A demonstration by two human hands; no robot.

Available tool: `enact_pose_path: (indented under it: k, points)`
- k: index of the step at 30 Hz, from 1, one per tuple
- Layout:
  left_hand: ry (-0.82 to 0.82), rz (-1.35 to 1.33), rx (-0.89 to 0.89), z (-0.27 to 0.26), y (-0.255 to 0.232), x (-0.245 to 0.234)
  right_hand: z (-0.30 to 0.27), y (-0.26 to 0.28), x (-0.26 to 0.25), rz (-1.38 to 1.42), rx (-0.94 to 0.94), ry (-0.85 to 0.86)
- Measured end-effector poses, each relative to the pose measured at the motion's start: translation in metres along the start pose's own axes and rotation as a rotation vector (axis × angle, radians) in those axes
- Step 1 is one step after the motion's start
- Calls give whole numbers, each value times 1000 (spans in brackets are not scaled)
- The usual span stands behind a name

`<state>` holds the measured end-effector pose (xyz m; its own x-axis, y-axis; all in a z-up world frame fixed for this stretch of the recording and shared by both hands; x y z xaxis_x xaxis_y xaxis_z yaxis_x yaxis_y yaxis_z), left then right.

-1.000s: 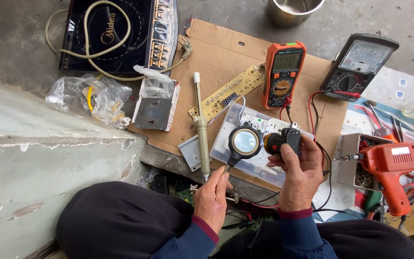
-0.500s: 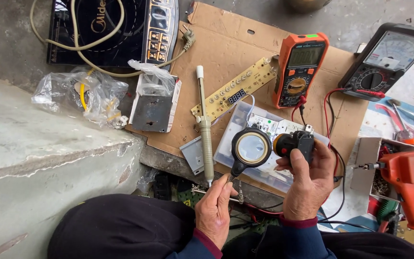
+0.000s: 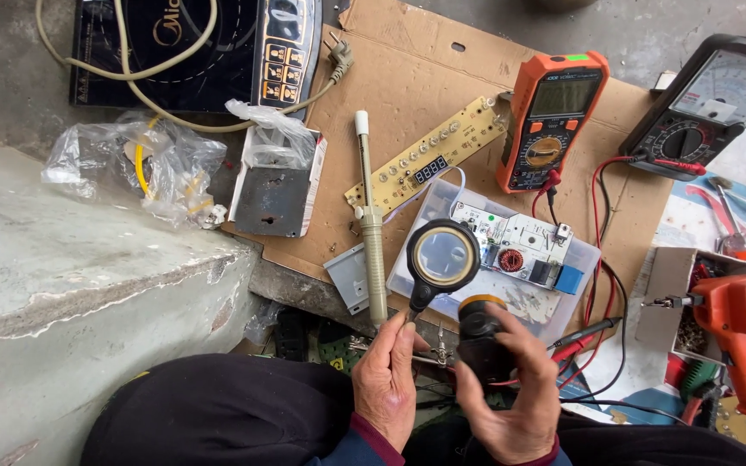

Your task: The person sits on the floor and inspects a small circuit board using a magnifying glass. They then pick up a green printed circuit board and examine it closely, turning it over to view both sides.

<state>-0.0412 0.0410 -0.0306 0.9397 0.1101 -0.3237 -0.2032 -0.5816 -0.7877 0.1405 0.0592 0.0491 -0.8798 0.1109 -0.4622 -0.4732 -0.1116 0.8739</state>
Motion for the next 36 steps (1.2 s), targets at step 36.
enact_pose_path:
  k: [36]
  points:
    - [-121,0,27,14,-20,-15,7,2,19,-2,-21,30]
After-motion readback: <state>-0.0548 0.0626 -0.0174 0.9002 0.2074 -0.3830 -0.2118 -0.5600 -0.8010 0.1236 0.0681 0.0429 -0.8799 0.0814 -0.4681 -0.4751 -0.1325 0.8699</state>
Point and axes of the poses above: each hand's wrist, its own z-axis towards the middle knuckle, its own x-axis out of the palm, y = z × x, the point moved 9 cm from there along z, towards the middle knuckle, and after that the axes turned 6 degrees about -x, right-handed, at the moved point
